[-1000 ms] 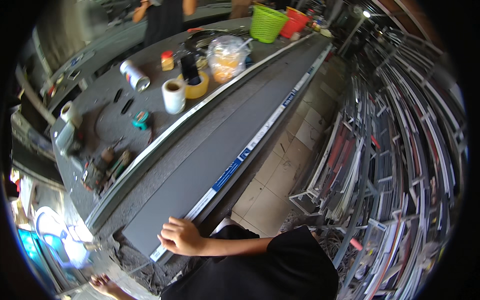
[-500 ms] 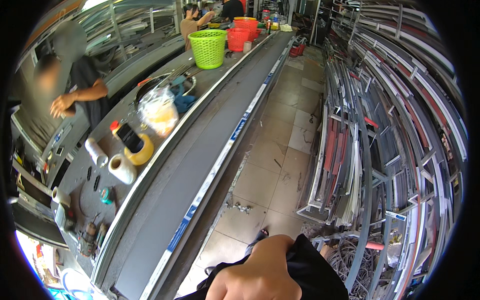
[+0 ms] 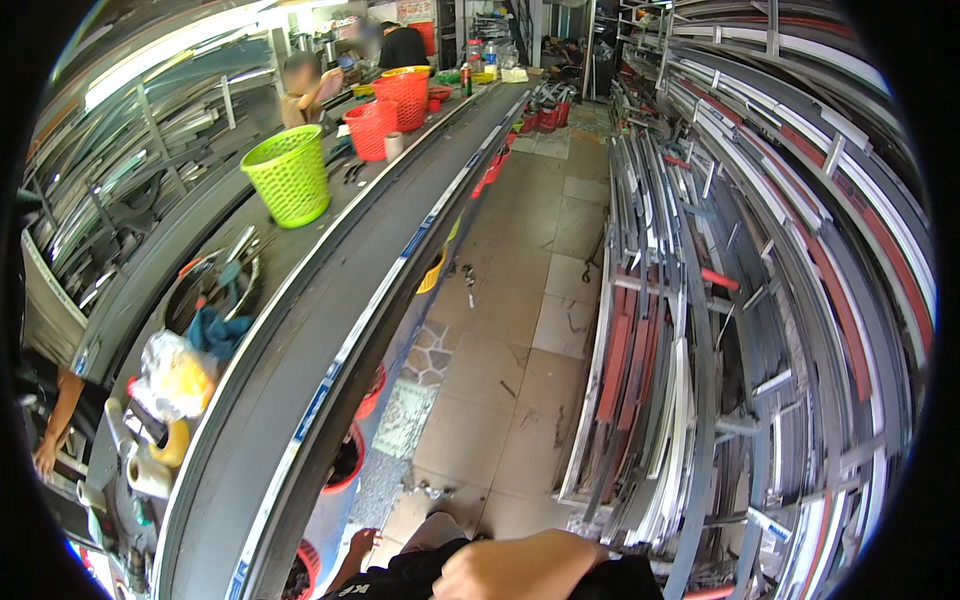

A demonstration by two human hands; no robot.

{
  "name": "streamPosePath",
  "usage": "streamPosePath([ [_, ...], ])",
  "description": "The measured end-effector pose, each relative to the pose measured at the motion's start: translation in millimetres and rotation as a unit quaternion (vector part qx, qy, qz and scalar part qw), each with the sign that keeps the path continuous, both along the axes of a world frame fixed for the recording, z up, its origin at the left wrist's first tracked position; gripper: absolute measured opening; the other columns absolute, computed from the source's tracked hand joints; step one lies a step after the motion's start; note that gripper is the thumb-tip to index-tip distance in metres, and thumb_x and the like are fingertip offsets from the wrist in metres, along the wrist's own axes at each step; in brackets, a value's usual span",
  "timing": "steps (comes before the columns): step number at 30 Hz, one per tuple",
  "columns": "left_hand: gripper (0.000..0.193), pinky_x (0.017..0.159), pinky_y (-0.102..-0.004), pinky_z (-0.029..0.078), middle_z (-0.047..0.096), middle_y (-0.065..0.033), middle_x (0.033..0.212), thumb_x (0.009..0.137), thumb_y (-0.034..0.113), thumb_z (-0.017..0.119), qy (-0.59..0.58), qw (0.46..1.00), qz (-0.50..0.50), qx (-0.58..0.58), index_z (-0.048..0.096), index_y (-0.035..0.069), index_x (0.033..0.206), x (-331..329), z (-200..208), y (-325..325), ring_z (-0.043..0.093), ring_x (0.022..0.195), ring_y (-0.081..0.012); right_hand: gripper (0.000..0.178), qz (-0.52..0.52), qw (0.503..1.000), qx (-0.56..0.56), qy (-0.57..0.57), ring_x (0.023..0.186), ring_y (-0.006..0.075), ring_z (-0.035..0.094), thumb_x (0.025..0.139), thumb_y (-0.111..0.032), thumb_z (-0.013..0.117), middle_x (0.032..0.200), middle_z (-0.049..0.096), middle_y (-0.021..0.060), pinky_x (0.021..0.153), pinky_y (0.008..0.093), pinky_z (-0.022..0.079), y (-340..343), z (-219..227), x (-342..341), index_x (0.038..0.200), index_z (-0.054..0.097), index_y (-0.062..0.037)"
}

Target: The person assembles a long metal frame by inserting a thin metal strip into a channel on a dark rectangular panel. They repeatedly align and slide the strip along the panel, adjust its position, and check the fit. The person also handles a small plastic bag and a yellow sticky note on the workbench.

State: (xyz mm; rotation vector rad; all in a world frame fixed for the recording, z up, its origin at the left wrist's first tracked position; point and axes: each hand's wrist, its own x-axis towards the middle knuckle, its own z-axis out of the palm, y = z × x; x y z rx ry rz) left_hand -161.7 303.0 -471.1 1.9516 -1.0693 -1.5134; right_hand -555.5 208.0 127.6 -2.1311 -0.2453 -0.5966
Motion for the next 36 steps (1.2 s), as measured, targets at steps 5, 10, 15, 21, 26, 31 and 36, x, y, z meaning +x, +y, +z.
streamPosePath([
  [5,0.04,0.066,-0.0369,0.057,0.073,-0.0154,0.086,0.102,0.034,0.055,-0.07,0.956,-0.252,0.132,0.07,-0.001,0.111,-79.6,-3.9,-110.4,0.071,0.073,-0.0255,0.047,-0.279,0.917,0.126,0.257,0.071,0.0362,0.066,0.1,-0.052,0.056,0.074,0.066,0.0155,0.063,0.0449,0.05,-134.6,-103.6,-69.5,0.103,0.06,-0.0052],
  [10,0.043,0.067,-0.0393,0.057,0.074,-0.0132,0.086,0.1,0.04,0.055,-0.115,0.936,-0.295,0.153,0.07,0.001,0.112,-132.6,-16.2,-270.1,0.069,0.07,-0.0257,0.051,-0.525,0.715,0.028,0.461,0.09,0.037,0.071,0.097,-0.055,0.055,0.093,0.073,0.0166,0.079,0.0472,0.055,-289.6,-243.5,-132.5,0.114,0.065,-0.0081],
  [15,0.047,0.067,-0.0417,0.057,0.075,-0.011,0.087,0.098,0.045,0.055,-0.171,0.922,-0.341,0.068,0.07,0.003,0.113,-198.0,-20.8,-472.1,0.068,0.068,-0.0259,0.057,-0.473,0.635,0.171,0.587,0.1,0.0393,0.069,0.093,-0.056,0.059,0.109,0.073,0.0201,0.085,0.0497,0.055,-380.1,-330.2,-250.5,0.111,0.071,-0.0036],
  [21,0.043,0.082,-0.0456,0.056,0.071,-0.015,0.112,0.098,0.046,0.056,-0.173,0.887,-0.413,-0.115,0.068,0.006,0.103,-345.9,-17.2,-745.2,0.068,0.101,-0.0337,0.044,-0.548,0.562,0.275,0.555,0.092,0.0353,0.07,0.096,-0.045,0.064,0.107,0.074,0.0134,0.077,0.0466,0.054,-487.2,-422.4,-388.7,0.102,0.072,-0.0021],
  [26,0.041,0.093,-0.0412,0.055,0.071,-0.0165,0.121,0.098,0.04,0.059,-0.065,0.943,-0.322,-0.042,0.07,0.009,0.124,-523.7,28.5,-903.2,0.067,0.113,-0.0335,0.065,-0.511,0.55,0.23,0.62,0.104,0.042,0.069,0.089,-0.064,0.058,0.104,0.072,0.0252,0.091,0.0479,0.053,-636.5,-412.5,-473.1,0.107,0.074,-0.0032],
  [31,0.039,0.09,-0.0401,0.054,0.072,-0.0171,0.115,0.099,0.038,0.06,0.004,0.894,-0.397,-0.207,0.07,0.007,0.121,-663.9,186.0,-1023.5,0.07,0.104,-0.032,0.058,-0.597,0.566,0.201,0.532,0.098,0.04,0.07,0.09,-0.056,0.064,0.098,0.074,0.0218,0.089,0.047,0.054,-833.3,-304.8,-548.0,0.113,0.07,-0.0024],
  [36,0.031,0.091,-0.0422,0.054,0.071,-0.0156,0.118,0.103,0.03,0.057,0.042,0.879,-0.287,-0.378,0.07,0.006,0.118,-689.7,358.9,-1186.1,0.068,0.107,-0.0349,0.05,-0.61,0.576,0.095,0.535,0.095,0.0361,0.07,0.092,-0.051,0.065,0.092,0.075,0.0157,0.086,0.0454,0.054,-1031.2,-257.6,-605.2,0.105,0.07,-0.0038],
])
